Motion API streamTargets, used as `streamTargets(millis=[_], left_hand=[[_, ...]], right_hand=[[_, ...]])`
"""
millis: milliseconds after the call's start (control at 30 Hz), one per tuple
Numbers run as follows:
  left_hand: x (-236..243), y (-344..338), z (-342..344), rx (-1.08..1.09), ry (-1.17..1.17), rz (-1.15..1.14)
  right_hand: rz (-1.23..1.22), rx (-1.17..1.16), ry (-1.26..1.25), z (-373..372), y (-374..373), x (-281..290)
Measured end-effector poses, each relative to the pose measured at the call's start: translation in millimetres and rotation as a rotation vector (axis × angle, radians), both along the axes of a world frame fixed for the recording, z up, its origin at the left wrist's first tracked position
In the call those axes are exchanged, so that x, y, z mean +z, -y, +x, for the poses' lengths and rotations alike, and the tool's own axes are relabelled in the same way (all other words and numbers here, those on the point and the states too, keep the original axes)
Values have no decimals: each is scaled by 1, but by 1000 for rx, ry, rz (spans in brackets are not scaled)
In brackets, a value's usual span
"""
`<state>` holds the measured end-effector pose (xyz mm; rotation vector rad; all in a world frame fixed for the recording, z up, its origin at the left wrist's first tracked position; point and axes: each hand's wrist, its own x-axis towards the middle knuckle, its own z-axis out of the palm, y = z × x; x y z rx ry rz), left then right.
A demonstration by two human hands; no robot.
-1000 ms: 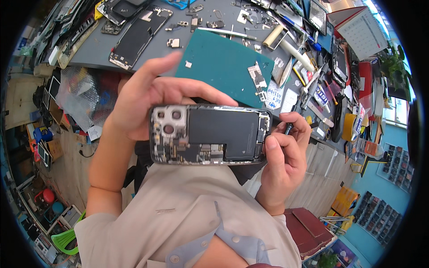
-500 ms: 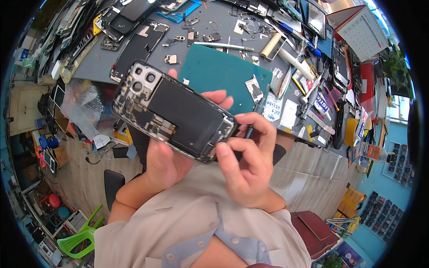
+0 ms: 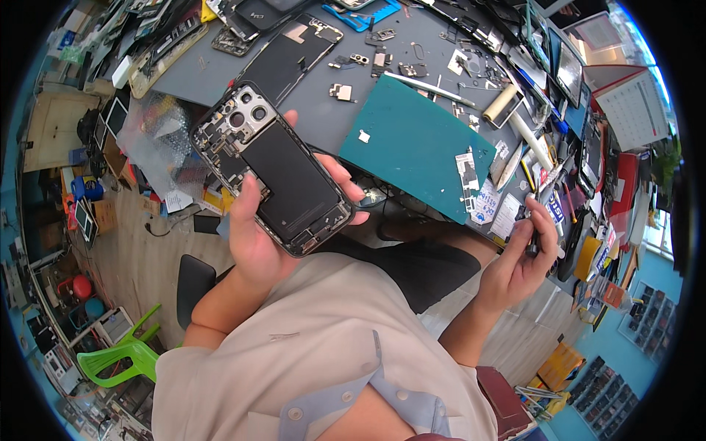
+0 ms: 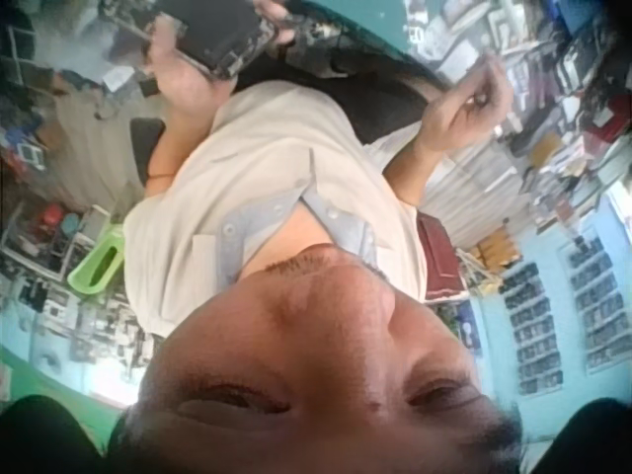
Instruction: The person uses a screwdriver to remove screws from the bottom and top of a disassembled smartphone. They carefully unscrew multiple fasteners around the device's frame and place them on the workbench while holding the phone steady.
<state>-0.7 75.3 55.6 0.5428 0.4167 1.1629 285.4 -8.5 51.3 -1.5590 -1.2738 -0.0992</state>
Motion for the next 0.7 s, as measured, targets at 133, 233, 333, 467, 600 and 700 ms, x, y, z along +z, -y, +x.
streamTargets(millis=[133,233,333,467,600,700], left_hand=[[3,-4,-7,-6,-152,49],[10,-7,-8,-21,-160,22],[10,-12,-10,-31,-137,34],[11,-15,-14,-56,-117,21],[6,-15,-21,-88,-75,-14],[4,-15,-23,-119,-43,-28]], right_hand=[[-133,-44,335,12,-11,2],[-195,-56,478,14,-16,4],[-246,-86,541,14,-19,5],[-262,-91,606,15,-21,4],[-269,-113,594,14,-20,3],[-257,-152,526,11,-19,4]])
